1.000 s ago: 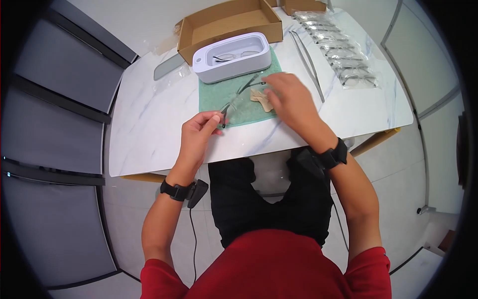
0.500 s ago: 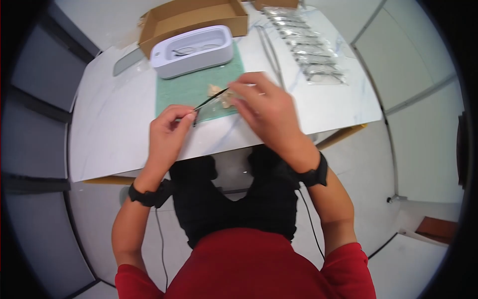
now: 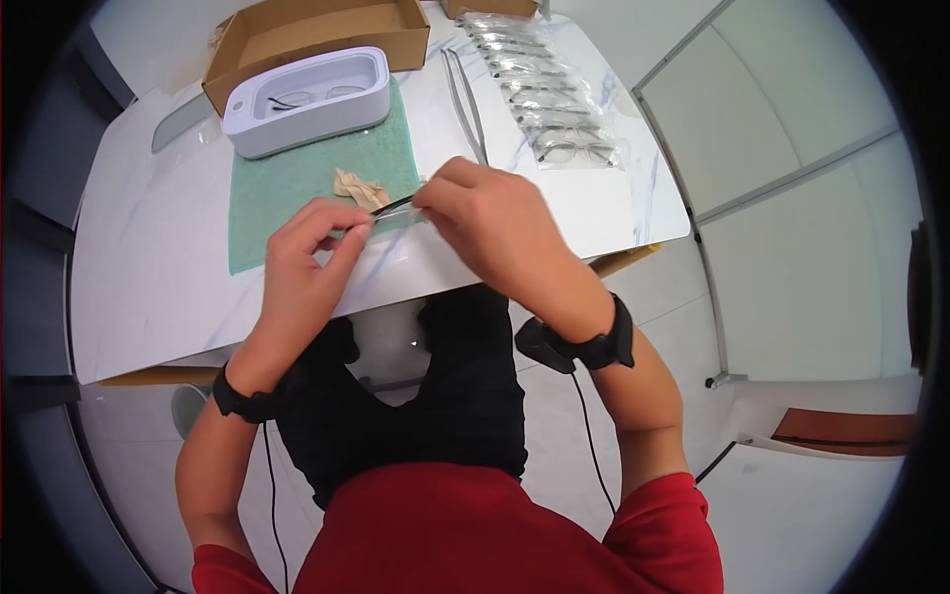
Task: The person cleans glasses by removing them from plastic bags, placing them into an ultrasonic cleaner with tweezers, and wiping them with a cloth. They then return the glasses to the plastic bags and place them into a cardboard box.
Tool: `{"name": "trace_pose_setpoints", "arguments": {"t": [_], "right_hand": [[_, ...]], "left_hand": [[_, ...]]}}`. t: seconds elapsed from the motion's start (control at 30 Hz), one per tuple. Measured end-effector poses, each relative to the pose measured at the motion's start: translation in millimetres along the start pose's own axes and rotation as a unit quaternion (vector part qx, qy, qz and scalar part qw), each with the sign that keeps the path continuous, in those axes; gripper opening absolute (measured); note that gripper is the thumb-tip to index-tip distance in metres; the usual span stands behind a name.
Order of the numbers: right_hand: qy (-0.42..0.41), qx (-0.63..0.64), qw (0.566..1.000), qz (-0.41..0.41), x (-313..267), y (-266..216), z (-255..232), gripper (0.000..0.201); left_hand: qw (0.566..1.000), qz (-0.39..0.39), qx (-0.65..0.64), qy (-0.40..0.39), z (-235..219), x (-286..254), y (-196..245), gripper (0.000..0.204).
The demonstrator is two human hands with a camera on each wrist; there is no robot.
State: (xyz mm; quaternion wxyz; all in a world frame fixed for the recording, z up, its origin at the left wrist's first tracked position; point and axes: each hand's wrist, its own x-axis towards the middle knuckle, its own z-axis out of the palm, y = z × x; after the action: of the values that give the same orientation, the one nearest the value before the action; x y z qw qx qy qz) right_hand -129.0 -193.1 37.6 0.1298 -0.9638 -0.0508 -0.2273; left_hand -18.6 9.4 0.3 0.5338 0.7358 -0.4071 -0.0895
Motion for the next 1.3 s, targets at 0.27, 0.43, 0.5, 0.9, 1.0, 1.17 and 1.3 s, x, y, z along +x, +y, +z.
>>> {"name": "trace_pose_setpoints", "arguments": {"t": [0.27, 0.43, 0.5, 0.9, 1.0, 1.17, 1.3], "right_hand": [[0.016, -0.096, 0.987, 0.125, -36, 74, -74, 0.007], [-0.013, -0.077, 0.981, 0.180, -49, 78, -97, 0.006], [-0.016, -0.053, 0.982, 0.183, -44, 70, -91, 0.006], [-0.022, -0.004, 0.985, 0.170, -27, 67, -67, 0.008], [-0.013, 0.007, 0.987, 0.162, -30, 71, -64, 0.007], [0.000, 0.024, 0.986, 0.166, -33, 71, -61, 0.006], [-0.008, 0.032, 0.984, 0.175, -34, 69, -62, 0.005]], "left_hand": [[0.997, 0.061, -0.052, 0.002, 14, 7, 7, 0.050], [0.998, 0.052, -0.032, -0.001, 0, 1, -15, 0.048], [0.998, 0.056, 0.012, 0.016, -9, 6, -11, 0.045], [0.963, -0.021, 0.134, 0.231, -134, 57, -67, 0.031], [0.967, -0.013, 0.138, 0.212, -126, 49, -79, 0.030], [0.975, -0.037, 0.218, 0.038, -105, 33, -70, 0.021], [0.955, -0.065, 0.262, 0.118, -126, 32, -99, 0.020]]}}
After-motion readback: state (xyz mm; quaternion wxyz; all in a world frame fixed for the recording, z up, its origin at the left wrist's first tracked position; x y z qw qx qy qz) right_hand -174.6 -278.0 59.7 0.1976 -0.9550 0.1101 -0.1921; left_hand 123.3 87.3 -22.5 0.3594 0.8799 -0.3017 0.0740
